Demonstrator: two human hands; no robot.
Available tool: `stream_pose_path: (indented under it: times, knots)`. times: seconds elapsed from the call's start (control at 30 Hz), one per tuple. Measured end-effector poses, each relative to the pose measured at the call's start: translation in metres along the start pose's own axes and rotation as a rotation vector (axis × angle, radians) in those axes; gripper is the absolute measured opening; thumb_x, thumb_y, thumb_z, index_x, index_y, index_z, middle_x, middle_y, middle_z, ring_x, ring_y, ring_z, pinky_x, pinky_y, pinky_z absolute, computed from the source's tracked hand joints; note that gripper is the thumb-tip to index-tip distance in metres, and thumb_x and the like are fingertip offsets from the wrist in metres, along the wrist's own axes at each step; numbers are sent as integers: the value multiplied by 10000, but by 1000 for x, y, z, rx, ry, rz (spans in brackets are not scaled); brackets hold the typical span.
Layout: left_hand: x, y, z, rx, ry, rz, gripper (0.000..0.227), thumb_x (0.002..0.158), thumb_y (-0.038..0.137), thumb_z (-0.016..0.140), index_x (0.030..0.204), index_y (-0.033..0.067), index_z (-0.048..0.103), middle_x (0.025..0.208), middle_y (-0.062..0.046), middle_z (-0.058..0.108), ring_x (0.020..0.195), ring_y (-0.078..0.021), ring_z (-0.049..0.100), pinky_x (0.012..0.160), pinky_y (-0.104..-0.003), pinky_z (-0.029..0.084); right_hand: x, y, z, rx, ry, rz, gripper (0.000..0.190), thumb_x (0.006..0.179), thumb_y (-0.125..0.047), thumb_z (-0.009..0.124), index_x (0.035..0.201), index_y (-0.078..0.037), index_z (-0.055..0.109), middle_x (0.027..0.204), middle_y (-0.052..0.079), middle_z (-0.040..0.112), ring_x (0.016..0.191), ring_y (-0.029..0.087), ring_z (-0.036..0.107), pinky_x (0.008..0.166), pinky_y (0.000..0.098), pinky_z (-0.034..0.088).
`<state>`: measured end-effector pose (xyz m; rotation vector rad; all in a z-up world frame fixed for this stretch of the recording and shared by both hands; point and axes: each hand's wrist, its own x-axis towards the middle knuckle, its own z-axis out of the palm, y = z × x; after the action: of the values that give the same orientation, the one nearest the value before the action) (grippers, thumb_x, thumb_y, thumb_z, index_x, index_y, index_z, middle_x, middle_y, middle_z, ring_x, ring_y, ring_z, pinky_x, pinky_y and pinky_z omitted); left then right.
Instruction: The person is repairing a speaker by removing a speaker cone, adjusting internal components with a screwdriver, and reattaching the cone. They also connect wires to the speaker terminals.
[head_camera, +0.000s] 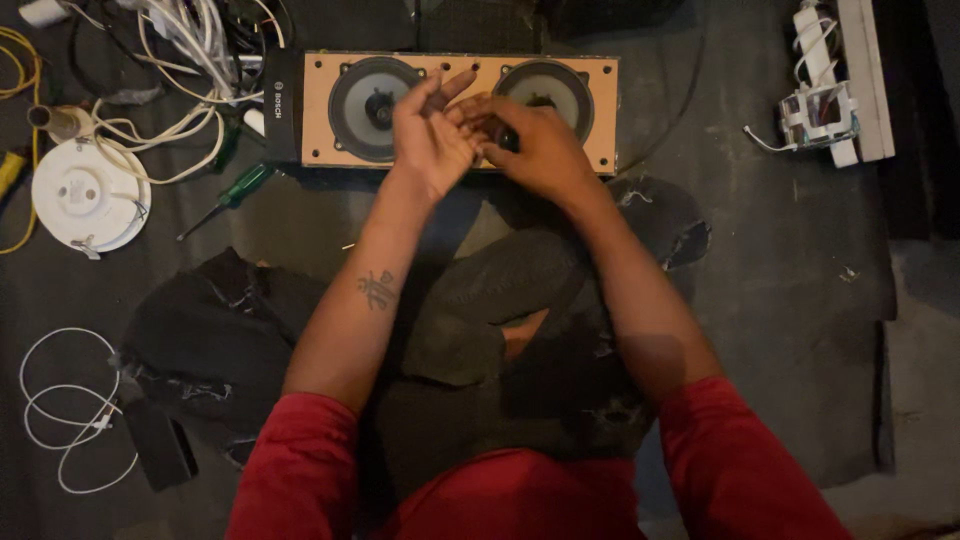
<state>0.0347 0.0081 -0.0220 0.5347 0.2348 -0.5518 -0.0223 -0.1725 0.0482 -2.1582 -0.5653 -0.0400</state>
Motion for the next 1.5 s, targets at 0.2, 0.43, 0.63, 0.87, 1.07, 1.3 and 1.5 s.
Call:
stream_pose_path:
  times: [0.2, 0.43, 0.63, 0.87, 1.07, 1.3, 1.5]
  knots:
    - [-1, 1, 4, 122, -60, 72, 528, 964, 427, 555, 1324, 40, 565, 1233, -228, 707, 932, -253, 653, 758, -364, 495, 3, -10, 9, -186, 100, -2, 374, 876, -120, 725, 1243, -82, 658, 1099, 132, 752, 964, 348, 727, 817, 447, 559]
    - [0, -16, 7, 216, -179, 182, 476, 1084, 349, 515, 1397, -6, 560, 1346, -205, 698, 999, -178, 626, 836, -297, 458, 10, 0, 11, -220, 215, 48, 182, 927, -162, 740, 1073, -64, 694, 1006, 131, 750, 954, 364, 713, 827, 459, 539]
    - [-13, -23, 32, 299, -268, 231, 464, 1067, 356, 537, 1391, 26, 584, 1287, -112, 658, 1141, -215, 640, 1021, -362, 500, 14, 6, -3, -87, 274, -59, 241, 925, -131, 697, 1149, -44, 681, 1023, 147, 740, 982, 355, 713, 871, 442, 542]
    - [-24, -25, 48, 524, -195, 342, 530, 1059, 417, 534, 1418, 31, 584, 1289, -68, 664, 1164, -180, 630, 987, -316, 477, 18, 21, -10, -163, 253, -92, 307, 913, -127, 707, 1204, -44, 657, 1139, 171, 717, 1054, 395, 681, 901, 468, 530]
    - [-1, -30, 45, 658, -91, 322, 688, 975, 355, 631, 1554, 70, 390, 1498, -91, 520, 1373, -201, 500, 1125, -354, 411, 30, 21, -20, -282, 209, -55, 284, 856, -59, 637, 1138, -65, 664, 1139, 182, 712, 1082, 407, 656, 914, 496, 520]
    - [-4, -39, 61, 978, -171, 515, 739, 1029, 428, 580, 1619, 51, 341, 1579, -192, 481, 1477, -306, 445, 1214, -398, 339, 20, 8, -50, -206, 232, -54, 253, 808, -78, 637, 1059, -43, 626, 1005, 175, 692, 994, 396, 671, 860, 488, 519]
    - [-23, -41, 67, 1389, -275, 579, 817, 986, 432, 617, 1621, 62, 260, 1590, -238, 431, 1478, -387, 414, 1191, -449, 338, 8, 33, -71, -145, 114, 74, 226, 847, -96, 672, 1066, -49, 648, 1033, 145, 713, 944, 330, 709, 827, 428, 558]
